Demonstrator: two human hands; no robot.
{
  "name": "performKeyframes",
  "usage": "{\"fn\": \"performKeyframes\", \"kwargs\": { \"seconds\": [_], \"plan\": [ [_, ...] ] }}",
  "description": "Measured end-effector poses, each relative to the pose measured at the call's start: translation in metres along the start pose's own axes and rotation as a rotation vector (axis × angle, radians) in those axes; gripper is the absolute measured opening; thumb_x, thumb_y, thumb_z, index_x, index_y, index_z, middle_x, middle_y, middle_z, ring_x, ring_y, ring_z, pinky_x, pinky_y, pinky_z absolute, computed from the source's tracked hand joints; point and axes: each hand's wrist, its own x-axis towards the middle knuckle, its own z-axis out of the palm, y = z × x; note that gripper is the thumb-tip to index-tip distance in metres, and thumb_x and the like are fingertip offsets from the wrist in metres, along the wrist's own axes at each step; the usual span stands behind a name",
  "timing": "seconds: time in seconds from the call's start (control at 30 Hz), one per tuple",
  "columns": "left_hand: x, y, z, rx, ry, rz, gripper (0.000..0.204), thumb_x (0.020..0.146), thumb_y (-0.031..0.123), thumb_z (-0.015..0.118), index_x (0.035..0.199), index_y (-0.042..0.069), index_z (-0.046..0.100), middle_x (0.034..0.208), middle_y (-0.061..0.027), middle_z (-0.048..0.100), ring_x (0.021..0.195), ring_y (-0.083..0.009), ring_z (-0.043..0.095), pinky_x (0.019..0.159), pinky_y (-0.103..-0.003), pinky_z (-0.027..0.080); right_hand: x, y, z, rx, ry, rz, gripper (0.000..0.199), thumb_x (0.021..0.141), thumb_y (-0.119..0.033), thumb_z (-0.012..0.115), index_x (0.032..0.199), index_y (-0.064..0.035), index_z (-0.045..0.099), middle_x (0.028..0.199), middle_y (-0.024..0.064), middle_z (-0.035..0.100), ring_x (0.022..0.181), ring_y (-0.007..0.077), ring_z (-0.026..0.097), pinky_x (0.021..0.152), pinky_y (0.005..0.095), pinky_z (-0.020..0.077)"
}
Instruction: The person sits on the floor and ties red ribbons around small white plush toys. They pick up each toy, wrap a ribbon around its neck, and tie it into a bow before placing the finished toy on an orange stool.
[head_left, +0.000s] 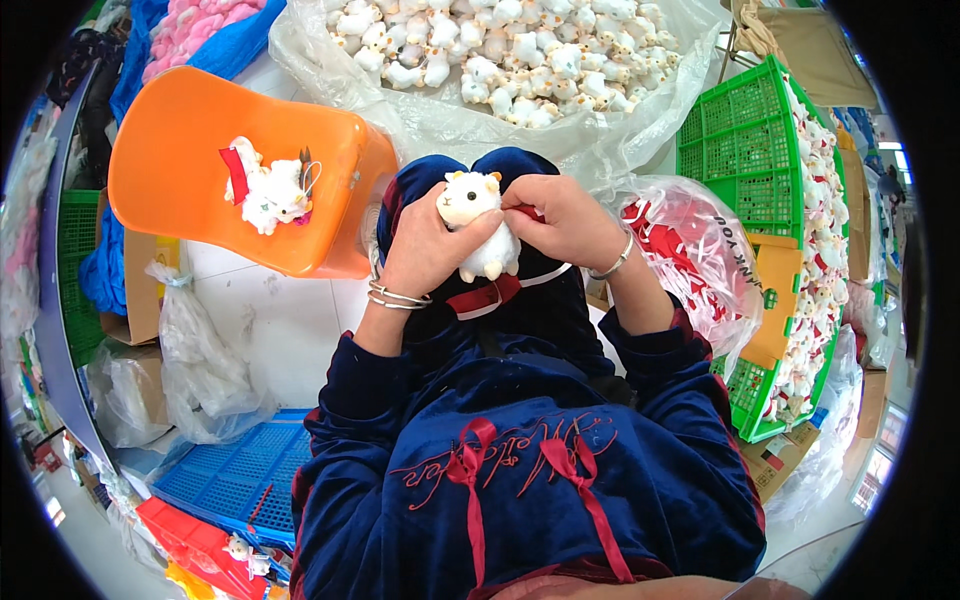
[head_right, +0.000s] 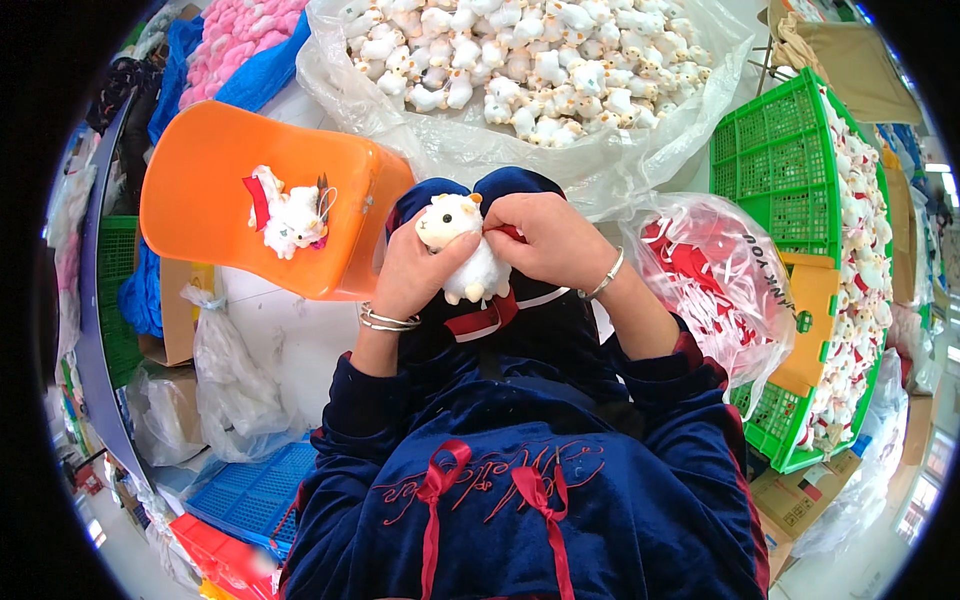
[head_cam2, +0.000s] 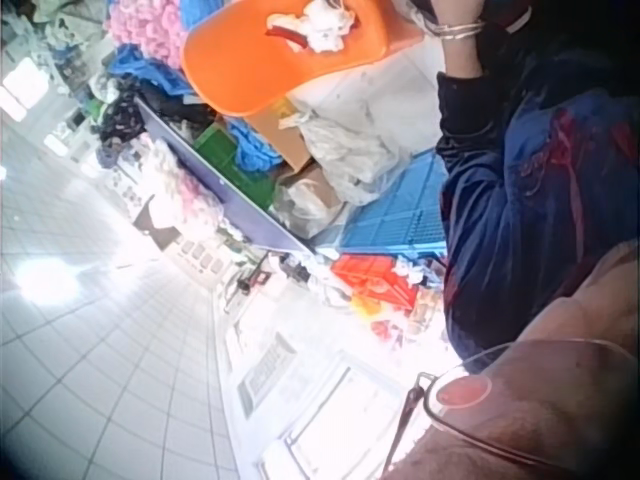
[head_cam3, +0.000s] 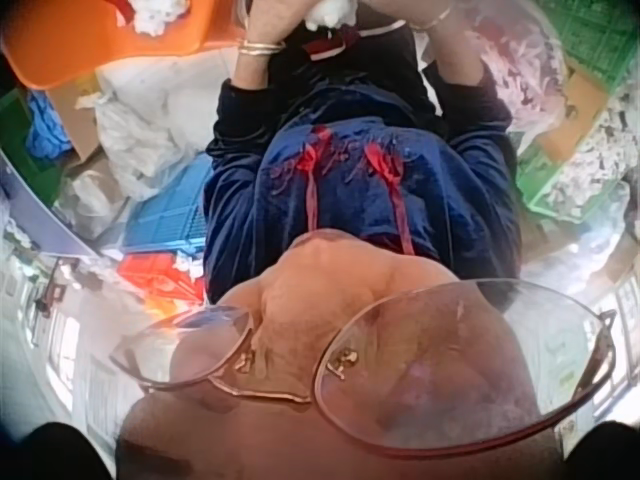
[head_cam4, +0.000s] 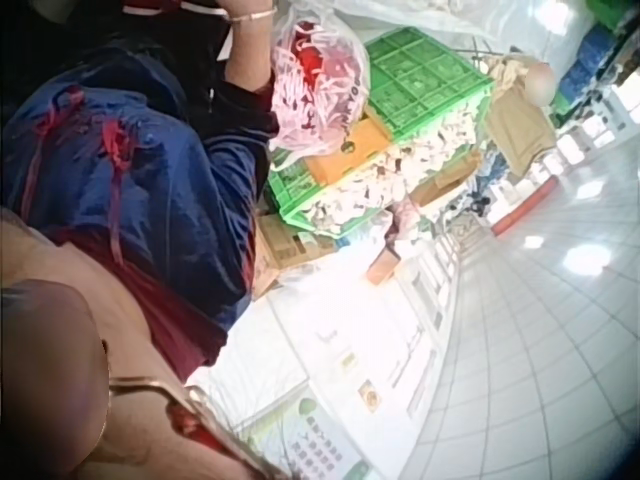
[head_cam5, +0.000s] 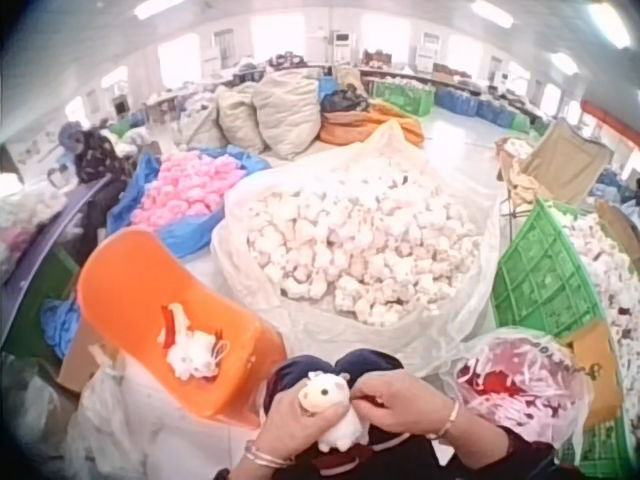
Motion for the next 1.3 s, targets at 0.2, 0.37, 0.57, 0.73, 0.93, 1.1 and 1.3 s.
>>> {"fn": "performKeyframes", "kwargs": {
  "seconds": [0.2, 0.37, 0.57, 0.73, 0.93, 1.1, 1.3],
  "plan": [
    [0.003, 0.014, 0.0, 0.283, 0.159, -0.068, 0.052, 0.084, 0.041, 0.082, 0.107, -0.002, 0.065, 0.096, -0.0197, 0.074, 0.091, -0.0295, 0.074, 0.078, -0.037, 0.057, 0.001, -0.007, 0.006, 0.096, 0.049, -0.027, 0.046, 0.082, -0.04, 0.078, 0.096, 0.0026, 0.066, 0.083, 0.0191, 0.068, 0.078, 0.0362, 0.067, 0.07, 0.0409, 0.0524],
    [0.014, -0.02, -0.002, 0.134, 0.067, -0.075, 0.051, 0.092, 0.042, 0.073, 0.111, -0.005, 0.065, 0.095, -0.0187, 0.074, 0.086, -0.0279, 0.073, 0.076, -0.035, 0.055, 0.011, -0.005, 0.022, -0.073, 0.088, 0.169, 0.06, 0.074, -0.048, 0.083, 0.102, 0.0032, 0.069, 0.088, 0.0218, 0.07, 0.081, 0.0369, 0.069, 0.072, 0.041, 0.054],
    [0.007, -0.012, -0.027, 0.037, -0.168, -0.228, 0.031, 0.099, 0.028, 0.069, 0.108, -0.002, 0.072, 0.091, -0.0008, 0.07, 0.082, -0.0058, 0.06, 0.073, -0.022, 0.049, 0.012, 0.023, 0.014, 0.215, 0.024, 0.272, 0.047, 0.082, -0.031, 0.084, 0.11, 0.0043, 0.07, 0.092, 0.0074, 0.072, 0.083, 0.0122, 0.066, 0.075, 0.0287, 0.0532],
    [0.004, -0.026, -0.026, 0.046, -0.102, -0.134, 0.031, 0.098, 0.026, 0.07, 0.106, -0.003, 0.074, 0.086, 0.0019, 0.069, 0.077, -0.005, 0.059, 0.069, -0.022, 0.047, 0.019, 0.032, 0.014, 0.264, -0.077, 0.268, 0.042, 0.084, -0.033, 0.082, 0.103, 0.0023, 0.068, 0.082, 0.0023, 0.064, 0.074, 0.0093, 0.056, 0.067, 0.0261, 0.0467],
    [0.005, -0.007, -0.025, 0.377, -0.137, -0.142, 0.041, 0.096, 0.039, 0.067, 0.099, -0.002, 0.075, 0.083, -0.0202, 0.071, 0.076, -0.0251, 0.071, 0.068, -0.033, 0.052, 0.025, 0.039, 0.008, 0.176, -0.141, 0.217, 0.051, 0.083, -0.045, 0.081, 0.101, 0.0016, 0.069, 0.081, 0.0099, 0.066, 0.073, 0.0167, 0.06, 0.069, 0.0315, 0.0495],
    [0.006, -0.012, -0.027, 0.467, -0.128, 0.008, 0.04, 0.093, 0.037, 0.071, 0.097, -0.002, 0.075, 0.077, -0.0187, 0.069, 0.07, -0.0258, 0.069, 0.065, -0.034, 0.051, 0.028, 0.037, 0.007, 0.223, -0.175, 0.169, 0.052, 0.081, -0.049, 0.081, 0.087, 0.0011, 0.067, 0.074, 0.0119, 0.064, 0.067, 0.021, 0.059, 0.066, 0.0347, 0.0488],
    [0.006, -0.027, -0.03, 0.207, -0.041, -0.106, 0.026, 0.087, 0.022, 0.081, 0.084, -0.001, 0.071, 0.072, 0.0017, 0.064, 0.068, -0.0046, 0.055, 0.06, -0.025, 0.045, 0.031, 0.028, 0.008, -0.078, -0.135, 0.148, 0.053, 0.077, -0.048, 0.083, 0.082, 0.0011, 0.065, 0.071, 0.0156, 0.063, 0.065, 0.0281, 0.06, 0.063, 0.0371, 0.0478]
  ]
}}
